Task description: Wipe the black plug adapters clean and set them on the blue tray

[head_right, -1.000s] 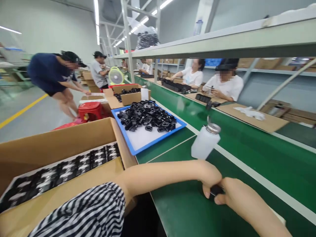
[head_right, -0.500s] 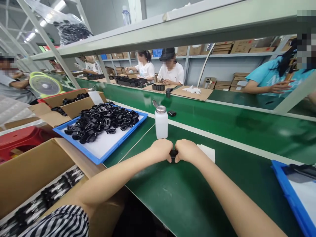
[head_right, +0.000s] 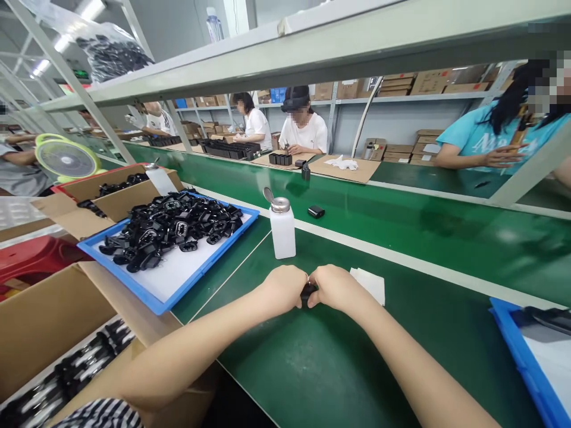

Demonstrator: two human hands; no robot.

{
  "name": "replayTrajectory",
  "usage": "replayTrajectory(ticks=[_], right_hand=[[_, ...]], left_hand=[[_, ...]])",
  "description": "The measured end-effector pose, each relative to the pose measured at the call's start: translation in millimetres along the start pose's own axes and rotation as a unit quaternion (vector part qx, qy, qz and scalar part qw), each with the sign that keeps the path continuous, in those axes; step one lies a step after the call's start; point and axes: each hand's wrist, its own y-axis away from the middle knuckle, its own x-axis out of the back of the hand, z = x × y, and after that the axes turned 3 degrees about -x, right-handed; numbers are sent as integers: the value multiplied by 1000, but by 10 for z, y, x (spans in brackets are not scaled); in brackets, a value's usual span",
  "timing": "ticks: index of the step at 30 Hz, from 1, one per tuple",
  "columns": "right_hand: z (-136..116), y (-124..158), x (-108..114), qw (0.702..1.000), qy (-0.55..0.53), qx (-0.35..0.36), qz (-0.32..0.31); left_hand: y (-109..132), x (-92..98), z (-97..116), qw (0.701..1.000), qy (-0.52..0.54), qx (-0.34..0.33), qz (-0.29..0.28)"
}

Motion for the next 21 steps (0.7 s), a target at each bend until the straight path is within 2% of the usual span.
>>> replayTrajectory(ticks=[2, 4, 6, 8, 10, 13, 15, 17, 21], right_hand=[[41, 31, -55, 1000, -13, 9, 15], [136, 45, -85, 998, -49, 40, 4], [291, 30, -66, 995, -81, 55, -26], [488, -19, 1, 994, -96, 26, -35], [689, -103, 92, 994, -106, -29, -6], [927, -305, 198, 988, -110, -92, 55], [1022, -483, 219, 983, -99, -125, 93], [1072, -673, 207, 976, -85, -153, 132], [1094, -991, 178, 955, -67, -212, 198]], left_hand=[[24, -17, -40, 1000, -24, -8, -4], [32, -38, -102, 999, -24, -19, -7], [11, -78, -180, 999, 4, -35, 1], [-43, -142, -262, 995, 68, -76, 16], [-123, -226, -334, 974, 174, -147, 21], [-246, -378, -390, 911, 345, -226, 1], [-300, -477, -384, 876, 425, -227, -7], [-320, -554, -354, 859, 467, -208, 6], [-299, -618, -290, 864, 465, -181, 61]])
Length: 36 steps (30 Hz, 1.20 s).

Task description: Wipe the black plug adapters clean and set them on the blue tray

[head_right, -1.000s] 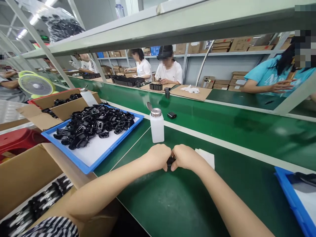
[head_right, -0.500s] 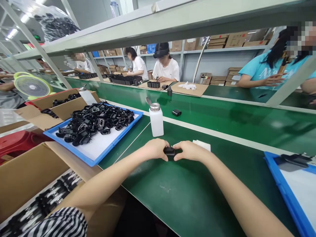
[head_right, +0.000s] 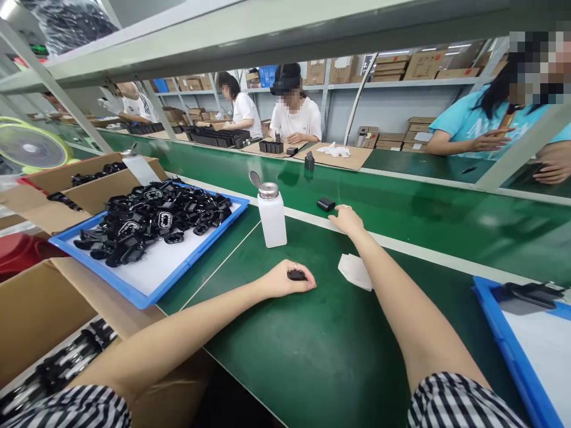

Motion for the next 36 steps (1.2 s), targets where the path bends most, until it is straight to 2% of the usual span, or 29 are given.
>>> replayTrajectory(ticks=[6, 10, 14, 17, 21, 24, 27, 29, 31, 33, 34, 35, 36], right_hand=[[-52, -274, -94, 998, 7, -45, 51], [5, -402, -92, 998, 29, -35, 36], [76, -344, 30, 997, 56, -52, 15], [122, -138, 189, 997, 70, -46, -1], [134, 344, 365, 996, 79, 31, -12], [100, 835, 395, 988, 107, 108, -15], [68, 1355, 348, 983, 121, 133, -44], [51, 1658, 283, 982, 93, 141, -80], [29, 1886, 195, 980, 62, 157, -106], [0, 2024, 92, 978, 48, 171, -110], [-14, 2061, 43, 978, 43, 174, -107], [-25, 2080, -1, 978, 37, 177, -107], [-31, 2085, -35, 977, 30, 179, -109]], left_hand=[[14, -21, -32, 999, -31, -10, 10], [10, -28, -55, 998, -58, -30, 21], [23, -31, -42, 993, -110, -33, 38], [49, -30, -29, 987, -142, -8, 72], [104, -48, -20, 978, -167, -7, 121], [135, -75, -16, 978, -168, -23, 121], [155, -31, 13, 977, -192, -8, 94], [190, 102, 66, 968, -244, -5, 65], [268, 339, 142, 946, -316, 9, 70], [388, 652, 206, 912, -379, 52, 148], [456, 816, 221, 884, -408, 70, 216], [524, 972, 222, 842, -432, 102, 306], [588, 1111, 206, 821, -437, 116, 348]])
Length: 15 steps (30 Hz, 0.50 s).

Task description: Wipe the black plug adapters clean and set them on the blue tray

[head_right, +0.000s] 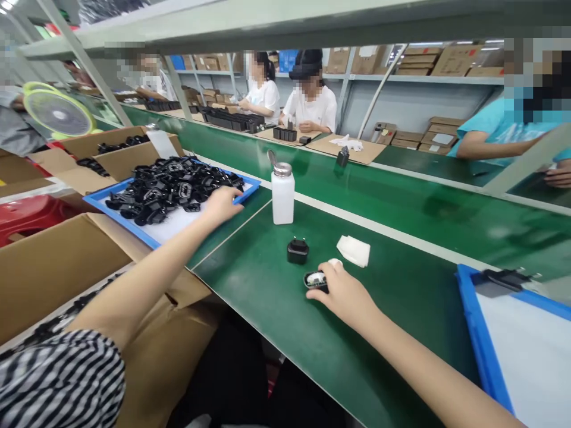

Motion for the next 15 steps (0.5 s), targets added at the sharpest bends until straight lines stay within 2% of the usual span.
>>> replayTrajectory(ticks=[2, 4, 6, 9, 12, 14, 15], right_hand=[[16, -18, -24, 1000, -19, 6, -8], [67, -28, 8, 999, -41, 12, -30], [141, -28, 74, 997, -58, 10, -44], [257, -30, 176, 996, -85, -15, -17], [337, -44, 238, 989, -133, -46, 36], [357, -45, 261, 979, -186, -54, 65], [356, -39, 269, 971, -220, -53, 75]], left_hand=[[-54, 67, -229, 999, -12, 33, 29], [-74, 52, -403, 998, -14, 47, 34], [-91, -11, -523, 997, -10, 61, 43], [-148, -97, -599, 993, 18, 82, 83], [-160, -95, -460, 984, 85, 50, 148], [-71, -50, -208, 975, 145, 6, 170], [10, -24, -41, 970, 182, -21, 163]])
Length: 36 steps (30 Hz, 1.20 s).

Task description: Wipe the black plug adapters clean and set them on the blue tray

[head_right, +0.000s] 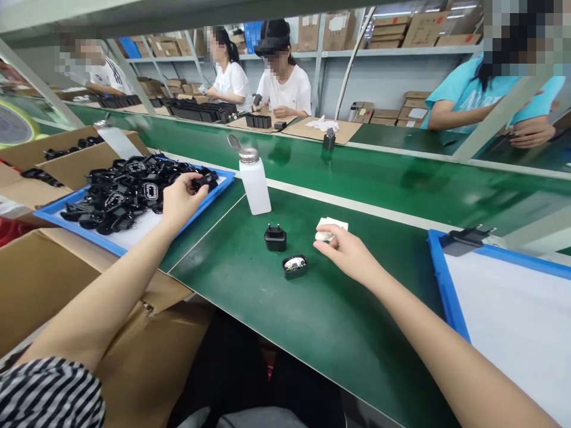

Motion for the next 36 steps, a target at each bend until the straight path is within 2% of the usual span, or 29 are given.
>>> replayTrajectory(ticks=[2, 4, 6, 9, 11, 13, 16, 19, 21, 25, 32, 36], right_hand=[[-25, 27, 4, 997, -79, 6, 0], [-70, 76, -7, 987, -160, 20, -22], [-128, 136, -35, 970, -231, 41, -55], [-218, 225, -96, 947, -300, 70, -86], [-262, 266, -136, 948, -298, 90, -68], [-273, 284, -167, 961, -253, 107, -23], [-225, 273, -205, 984, -106, 130, 59], [-151, 241, -251, 982, 46, 156, 100], [-124, 225, -282, 975, 112, 169, 88], [-128, 211, -312, 966, 179, 179, 57], [-49, 131, -243, 979, 136, 151, -5], [19, 68, -217, 985, 110, 130, -36]], left_hand=[[201, -30, 379, 988, 131, -55, -64], [439, -74, 728, 952, 229, -107, -172], [662, -134, 978, 921, 263, -156, -242], [898, -242, 1138, 896, 247, -228, -289], [989, -300, 1148, 885, 235, -265, -301], [1038, -330, 1128, 885, 223, -276, -301], [1058, -325, 1077, 915, 134, -227, -305], [1052, -320, 1009, 923, 6, -163, -349], [1057, -343, 966, 913, -33, -149, -379], [1105, -438, 931, 899, -35, -145, -413], [1171, -551, 940, 917, -50, -163, -361], [1102, -549, 905, 897, -38, -191, -396]])
